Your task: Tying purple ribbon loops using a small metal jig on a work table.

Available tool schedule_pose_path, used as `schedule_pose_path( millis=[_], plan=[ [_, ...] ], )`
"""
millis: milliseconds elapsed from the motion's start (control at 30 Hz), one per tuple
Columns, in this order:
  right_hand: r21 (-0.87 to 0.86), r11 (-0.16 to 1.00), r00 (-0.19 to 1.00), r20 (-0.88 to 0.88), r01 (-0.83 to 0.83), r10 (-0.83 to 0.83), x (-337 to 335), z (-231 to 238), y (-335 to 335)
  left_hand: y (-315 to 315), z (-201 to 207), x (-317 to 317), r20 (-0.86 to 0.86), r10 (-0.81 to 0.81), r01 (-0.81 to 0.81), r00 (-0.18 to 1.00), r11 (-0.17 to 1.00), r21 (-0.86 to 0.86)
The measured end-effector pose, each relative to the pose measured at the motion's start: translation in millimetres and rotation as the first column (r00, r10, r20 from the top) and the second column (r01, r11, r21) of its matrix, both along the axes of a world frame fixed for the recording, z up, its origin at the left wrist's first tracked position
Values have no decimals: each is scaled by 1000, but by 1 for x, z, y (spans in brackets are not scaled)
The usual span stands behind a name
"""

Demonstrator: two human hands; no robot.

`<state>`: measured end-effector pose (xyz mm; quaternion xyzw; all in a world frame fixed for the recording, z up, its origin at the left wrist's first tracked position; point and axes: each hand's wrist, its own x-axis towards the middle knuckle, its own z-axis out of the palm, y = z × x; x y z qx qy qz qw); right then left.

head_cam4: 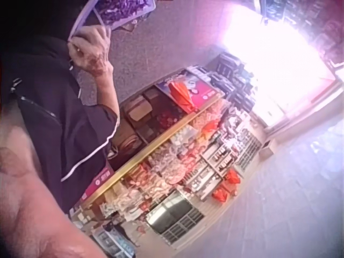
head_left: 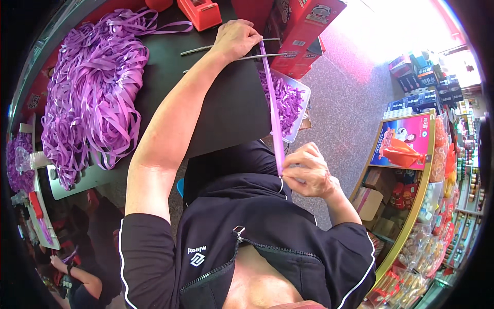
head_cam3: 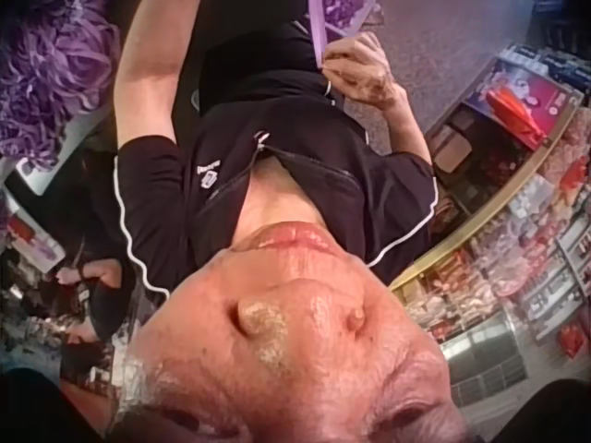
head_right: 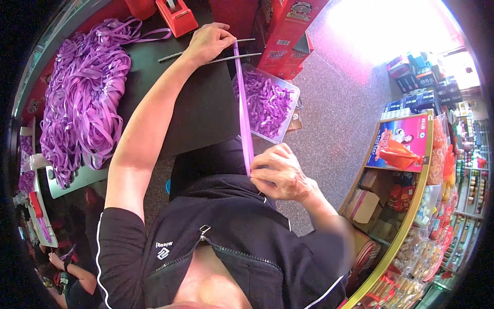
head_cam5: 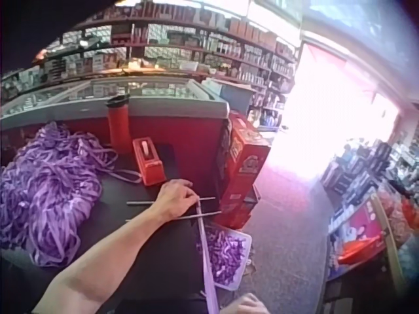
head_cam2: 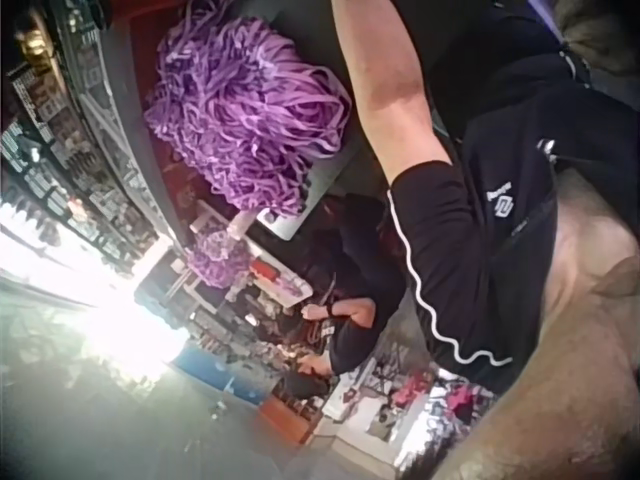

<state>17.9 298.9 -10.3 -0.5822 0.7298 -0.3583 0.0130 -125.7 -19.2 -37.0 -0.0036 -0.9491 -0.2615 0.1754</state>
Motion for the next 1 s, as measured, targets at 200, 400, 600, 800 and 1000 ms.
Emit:
schedule_pose_path(
  millis=[200,400,600,800,1000],
  plan=[
    [-73,995,996,-52,72,-76,-2,21,9,-8,-6,-5,41,-8,6,999,999,41],
    [-282,956,995,41,-80,95,-24,45,-6,-5,-5,-4,27,-12,10,1000,998,54],
    [-535,832,931,210,-147,300,-88,86,-45,-2,2,0,44,-6,6,999,1000,-6],
    [-670,732,793,376,-124,479,-213,112,-136,-4,2,-1,75,-8,7,997,1000,15],
    [-564,826,614,658,17,436,-286,120,-202,-4,0,-5,107,-20,16,994,999,37]
  ],
)
